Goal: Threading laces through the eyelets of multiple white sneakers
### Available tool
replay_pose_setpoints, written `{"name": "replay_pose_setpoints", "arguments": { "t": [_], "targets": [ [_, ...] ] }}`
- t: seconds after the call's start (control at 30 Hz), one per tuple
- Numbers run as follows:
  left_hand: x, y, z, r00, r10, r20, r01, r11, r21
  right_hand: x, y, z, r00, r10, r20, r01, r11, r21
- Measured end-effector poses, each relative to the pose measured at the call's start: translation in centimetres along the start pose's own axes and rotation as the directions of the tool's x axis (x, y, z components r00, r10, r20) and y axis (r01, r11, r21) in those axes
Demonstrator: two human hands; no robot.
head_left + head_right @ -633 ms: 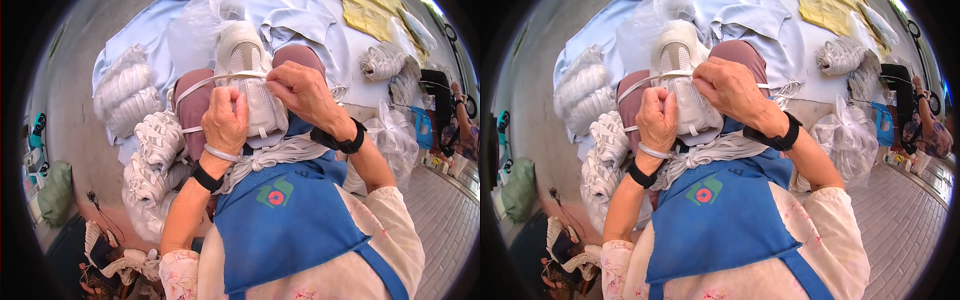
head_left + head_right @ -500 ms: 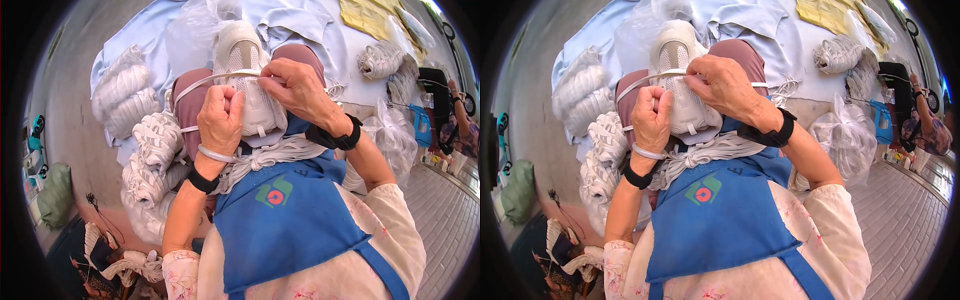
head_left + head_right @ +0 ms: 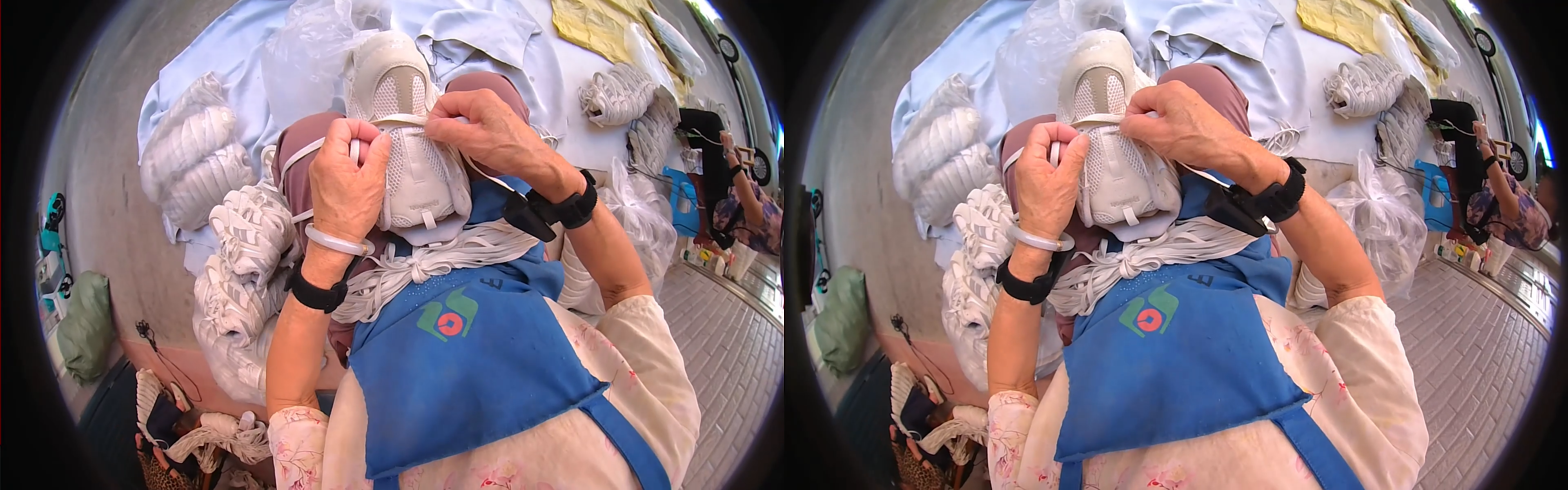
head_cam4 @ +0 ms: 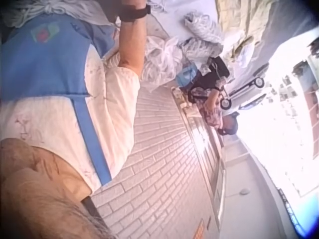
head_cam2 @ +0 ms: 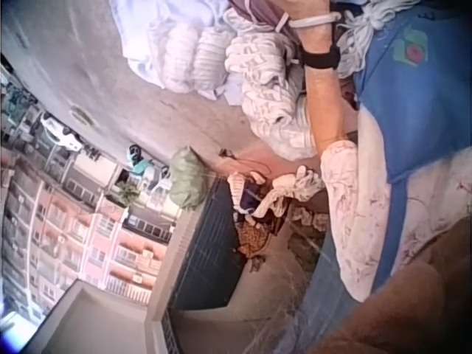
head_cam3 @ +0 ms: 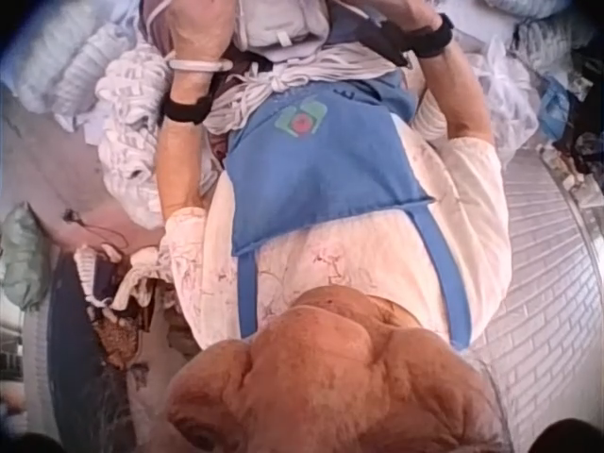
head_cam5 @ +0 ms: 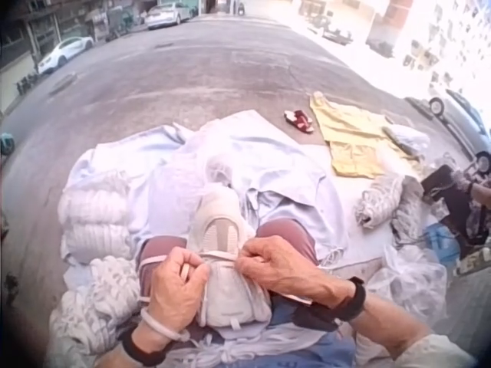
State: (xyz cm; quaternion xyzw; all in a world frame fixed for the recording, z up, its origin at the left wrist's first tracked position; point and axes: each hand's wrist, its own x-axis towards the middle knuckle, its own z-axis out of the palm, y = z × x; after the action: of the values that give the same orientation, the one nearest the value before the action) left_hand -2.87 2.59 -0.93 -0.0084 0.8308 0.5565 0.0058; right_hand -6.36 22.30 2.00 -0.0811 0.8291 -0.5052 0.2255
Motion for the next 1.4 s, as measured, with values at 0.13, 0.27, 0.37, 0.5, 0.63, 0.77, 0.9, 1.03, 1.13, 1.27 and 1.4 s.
{"name": "replay_pose_setpoints", "arguments": {
  "t": [0.13,0.27,0.37,0.5,0.63,0.77,0.9,1.03,1.13,1.27,1.4],
  "targets": [
    [0.3,0.1,0.3,1.0,0.015,0.008,-0.015,0.999,-0.03,0.1,1.0,-0.2,0.998,0.045,0.039,-0.046,0.998,0.05],
    [0.1,-0.2,0.4,1.0,0.0,0.017,0.001,0.998,-0.07,0.3,0.7,0.0,0.999,0.034,0.029,-0.034,0.999,0.023],
    [0.1,0.0,0.5,1.0,0.005,0.025,-0.004,0.998,-0.059,0.4,0.5,0.0,1.0,0.019,-0.011,-0.02,1.0,-0.016],
    [0.1,0.1,0.7,1.0,0.017,0.006,-0.017,1.0,-0.001,0.4,1.4,0.5,0.998,0.039,-0.044,-0.035,0.996,0.084],
    [-0.1,-0.2,0.9,0.999,0.036,-0.003,-0.036,0.999,-0.033,-0.4,0.8,1.9,0.972,-0.181,-0.153,0.156,0.975,-0.159],
    [-0.1,-0.3,0.8,1.0,-0.005,-0.031,0.002,0.995,-0.102,0.3,1.5,0.7,0.999,0.023,-0.024,-0.022,0.998,0.063],
    [0.7,0.2,0.2,0.992,-0.109,0.067,0.115,0.989,-0.092,-0.1,2.0,1.1,0.988,-0.111,-0.109,0.114,0.993,0.024],
    [1.1,0.2,0.0,0.982,-0.139,0.126,0.152,0.982,-0.108,-0.4,1.9,1.8,0.91,-0.351,-0.221,0.311,0.93,-0.195],
    [0.9,0.6,-0.2,0.981,-0.148,0.122,0.16,0.982,-0.103,-0.6,1.5,1.8,0.861,-0.442,-0.251,0.358,0.878,-0.317],
    [0.8,0.6,-0.2,0.98,-0.152,0.131,0.17,0.976,-0.133,-0.2,1.8,1.6,0.878,-0.439,-0.192,0.355,0.865,-0.354],
    [0.6,0.5,0.0,0.985,-0.125,0.116,0.132,0.99,-0.057,0.4,0.9,0.1,0.992,-0.124,-0.038,0.116,0.979,-0.165]
  ]
}}
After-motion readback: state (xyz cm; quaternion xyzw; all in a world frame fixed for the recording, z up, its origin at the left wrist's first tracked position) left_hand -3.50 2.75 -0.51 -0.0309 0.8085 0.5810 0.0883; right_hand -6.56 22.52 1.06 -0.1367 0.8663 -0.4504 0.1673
